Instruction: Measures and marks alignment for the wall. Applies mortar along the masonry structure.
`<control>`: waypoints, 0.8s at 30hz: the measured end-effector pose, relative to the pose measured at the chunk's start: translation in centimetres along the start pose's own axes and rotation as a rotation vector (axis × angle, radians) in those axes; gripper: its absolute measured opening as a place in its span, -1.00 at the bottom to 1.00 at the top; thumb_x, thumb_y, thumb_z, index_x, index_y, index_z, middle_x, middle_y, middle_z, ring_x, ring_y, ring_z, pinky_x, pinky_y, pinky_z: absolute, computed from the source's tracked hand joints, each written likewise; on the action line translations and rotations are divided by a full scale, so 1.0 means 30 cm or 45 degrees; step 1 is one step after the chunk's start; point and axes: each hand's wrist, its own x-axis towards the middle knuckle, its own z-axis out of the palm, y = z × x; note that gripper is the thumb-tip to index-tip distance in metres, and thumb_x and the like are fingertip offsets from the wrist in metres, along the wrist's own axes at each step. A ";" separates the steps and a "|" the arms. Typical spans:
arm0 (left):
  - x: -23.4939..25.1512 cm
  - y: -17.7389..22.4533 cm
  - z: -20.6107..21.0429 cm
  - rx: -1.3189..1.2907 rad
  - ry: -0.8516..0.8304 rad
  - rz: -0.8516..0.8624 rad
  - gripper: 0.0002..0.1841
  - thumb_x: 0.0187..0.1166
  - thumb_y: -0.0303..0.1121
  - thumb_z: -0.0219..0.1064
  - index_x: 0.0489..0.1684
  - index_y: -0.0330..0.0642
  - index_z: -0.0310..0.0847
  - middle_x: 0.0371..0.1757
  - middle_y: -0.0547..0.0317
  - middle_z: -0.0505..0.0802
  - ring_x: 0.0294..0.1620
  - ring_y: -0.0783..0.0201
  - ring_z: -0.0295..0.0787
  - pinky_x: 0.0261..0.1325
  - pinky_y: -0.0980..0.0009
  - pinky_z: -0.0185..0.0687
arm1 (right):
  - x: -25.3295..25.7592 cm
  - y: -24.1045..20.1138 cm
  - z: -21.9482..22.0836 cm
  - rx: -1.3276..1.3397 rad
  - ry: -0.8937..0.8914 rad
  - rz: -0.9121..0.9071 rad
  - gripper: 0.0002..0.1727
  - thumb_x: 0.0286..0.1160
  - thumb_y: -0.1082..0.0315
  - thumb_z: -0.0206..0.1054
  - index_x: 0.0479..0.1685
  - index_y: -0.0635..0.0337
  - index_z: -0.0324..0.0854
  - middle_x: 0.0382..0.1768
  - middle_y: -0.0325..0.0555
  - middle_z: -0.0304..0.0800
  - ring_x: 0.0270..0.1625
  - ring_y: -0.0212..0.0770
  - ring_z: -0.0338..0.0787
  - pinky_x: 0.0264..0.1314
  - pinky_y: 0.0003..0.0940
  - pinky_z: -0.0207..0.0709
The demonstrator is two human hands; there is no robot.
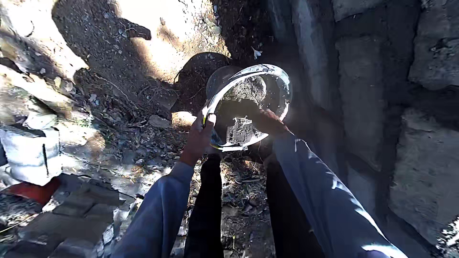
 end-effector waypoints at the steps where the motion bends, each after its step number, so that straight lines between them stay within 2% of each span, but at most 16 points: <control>1: 0.000 -0.008 0.004 -0.012 0.013 0.010 -0.47 0.87 -0.10 0.01 0.78 -0.03 0.23 0.31 -0.11 0.73 0.15 0.09 0.71 0.19 -0.01 0.63 | 0.011 0.008 0.031 0.040 -0.018 -0.056 -0.47 0.87 0.01 -0.05 0.40 0.23 0.60 0.29 0.33 0.72 0.44 0.36 0.67 0.43 0.42 0.48; 2: -0.003 -0.010 0.008 -0.021 0.016 0.007 -0.46 0.86 -0.08 0.02 0.78 -0.03 0.25 0.36 -0.09 0.73 0.23 0.12 0.71 0.27 -0.01 0.61 | 0.020 0.022 0.060 0.080 -0.027 -0.112 -0.46 0.88 0.04 -0.08 0.41 0.25 0.60 0.32 0.33 0.71 0.47 0.36 0.64 0.48 0.41 0.45; 4: -0.010 -0.007 0.025 -0.070 0.023 0.030 -0.46 0.85 -0.10 0.04 0.76 -0.06 0.28 0.45 -0.02 0.70 0.35 0.22 0.67 0.41 0.09 0.57 | 0.015 0.036 0.115 0.156 -0.012 -0.195 -0.41 0.91 0.02 -0.16 0.31 0.30 0.63 0.22 0.35 0.76 0.39 0.36 0.70 0.45 0.41 0.47; 6: -0.015 0.011 0.041 -0.096 0.006 0.049 -0.47 0.86 -0.12 0.03 0.76 -0.11 0.28 0.56 0.04 0.64 0.49 0.28 0.60 0.55 0.15 0.48 | -0.029 0.010 0.140 0.211 -0.052 -0.264 -0.46 0.93 0.07 -0.12 0.28 0.32 0.66 0.17 0.35 0.77 0.30 0.34 0.73 0.42 0.37 0.47; 7: -0.014 0.022 0.044 -0.089 0.015 0.047 -0.47 0.86 -0.13 0.04 0.74 -0.12 0.31 0.54 0.03 0.66 0.48 0.28 0.61 0.55 0.16 0.48 | -0.050 -0.014 0.145 0.244 -0.070 -0.277 -0.48 0.93 0.07 -0.11 0.27 0.30 0.65 0.13 0.32 0.78 0.23 0.31 0.76 0.35 0.34 0.52; 9: -0.005 0.032 0.039 -0.057 0.037 -0.007 -0.52 0.87 -0.14 0.02 0.69 -0.11 0.33 0.39 -0.02 0.71 0.31 0.21 0.66 0.36 0.10 0.57 | -0.105 -0.070 0.143 0.340 -0.110 -0.277 -0.49 0.93 0.11 -0.10 0.41 0.29 0.59 0.26 0.33 0.73 0.34 0.29 0.72 0.45 0.33 0.47; 10: 0.004 0.033 0.027 -0.042 0.032 -0.027 -0.50 0.88 -0.10 0.00 0.73 -0.06 0.29 0.42 -0.04 0.70 0.33 0.17 0.67 0.37 0.05 0.57 | -0.125 -0.086 0.147 0.408 -0.106 -0.264 -0.48 0.93 0.09 -0.11 0.44 0.28 0.58 0.28 0.32 0.72 0.35 0.25 0.72 0.46 0.28 0.47; 12: 0.025 0.036 -0.002 -0.018 0.015 -0.022 -0.45 0.87 -0.01 -0.03 0.81 0.08 0.22 0.54 0.02 0.65 0.46 0.17 0.62 0.51 0.02 0.50 | -0.145 -0.089 0.164 0.486 -0.060 -0.288 -0.53 0.91 0.11 -0.02 0.39 0.30 0.59 0.19 0.34 0.74 0.20 0.23 0.77 0.35 0.24 0.53; 14: 0.046 0.051 -0.019 -0.077 0.034 -0.002 -0.46 0.87 0.01 -0.02 0.78 0.07 0.26 0.54 0.05 0.64 0.48 0.22 0.58 0.54 0.07 0.47 | -0.158 -0.076 0.165 0.557 -0.040 -0.335 -0.57 0.87 0.17 0.07 0.34 0.33 0.62 0.14 0.36 0.76 0.19 0.25 0.78 0.37 0.24 0.53; 15: 0.063 0.056 -0.024 -0.142 0.048 0.026 -0.47 0.87 -0.02 0.00 0.77 0.04 0.27 0.56 0.09 0.62 0.50 0.27 0.57 0.56 0.13 0.46 | -0.168 -0.077 0.147 0.592 -0.049 -0.356 -0.59 0.87 0.20 0.07 0.28 0.35 0.64 0.07 0.34 0.78 0.13 0.20 0.79 0.33 0.19 0.56; 17: 0.084 0.068 -0.037 -0.203 0.059 0.052 -0.44 0.86 -0.01 0.03 0.78 0.02 0.26 0.60 0.12 0.59 0.54 0.31 0.53 0.61 0.19 0.43 | -0.193 -0.070 0.112 0.677 -0.117 -0.371 -0.62 0.89 0.20 0.03 0.18 0.32 0.64 -0.17 0.16 0.73 -0.17 -0.04 0.72 0.02 -0.05 0.62; 20: 0.095 0.100 -0.046 -0.230 0.110 -0.025 -0.36 0.77 0.10 0.14 0.78 0.05 0.26 0.62 0.08 0.58 0.58 0.23 0.51 0.62 0.08 0.41 | -0.239 -0.070 0.050 0.815 -0.211 -0.343 -0.62 0.90 0.20 -0.02 0.12 0.30 0.62 -0.40 -0.10 0.55 -0.42 -0.31 0.51 -0.27 -0.34 0.51; 22: 0.076 0.106 -0.052 -0.255 0.132 0.019 -0.26 0.75 0.14 0.12 0.88 0.08 0.07 0.75 0.13 0.44 0.71 0.24 0.36 0.72 0.10 0.28 | -0.279 -0.072 0.014 0.870 -0.249 -0.318 -0.64 0.90 0.25 -0.02 0.13 0.33 0.61 -0.41 -0.12 0.52 -0.44 -0.35 0.47 -0.30 -0.38 0.46; 24: 0.051 0.109 -0.056 -0.252 0.199 0.129 -0.25 0.79 0.14 0.01 0.93 0.07 -0.07 0.85 0.17 0.28 0.80 0.26 0.20 0.79 0.09 0.15 | -0.312 -0.058 -0.003 0.924 -0.221 -0.330 -0.65 0.89 0.25 -0.02 0.08 0.30 0.62 -0.48 -0.22 0.48 -0.53 -0.44 0.43 -0.42 -0.50 0.42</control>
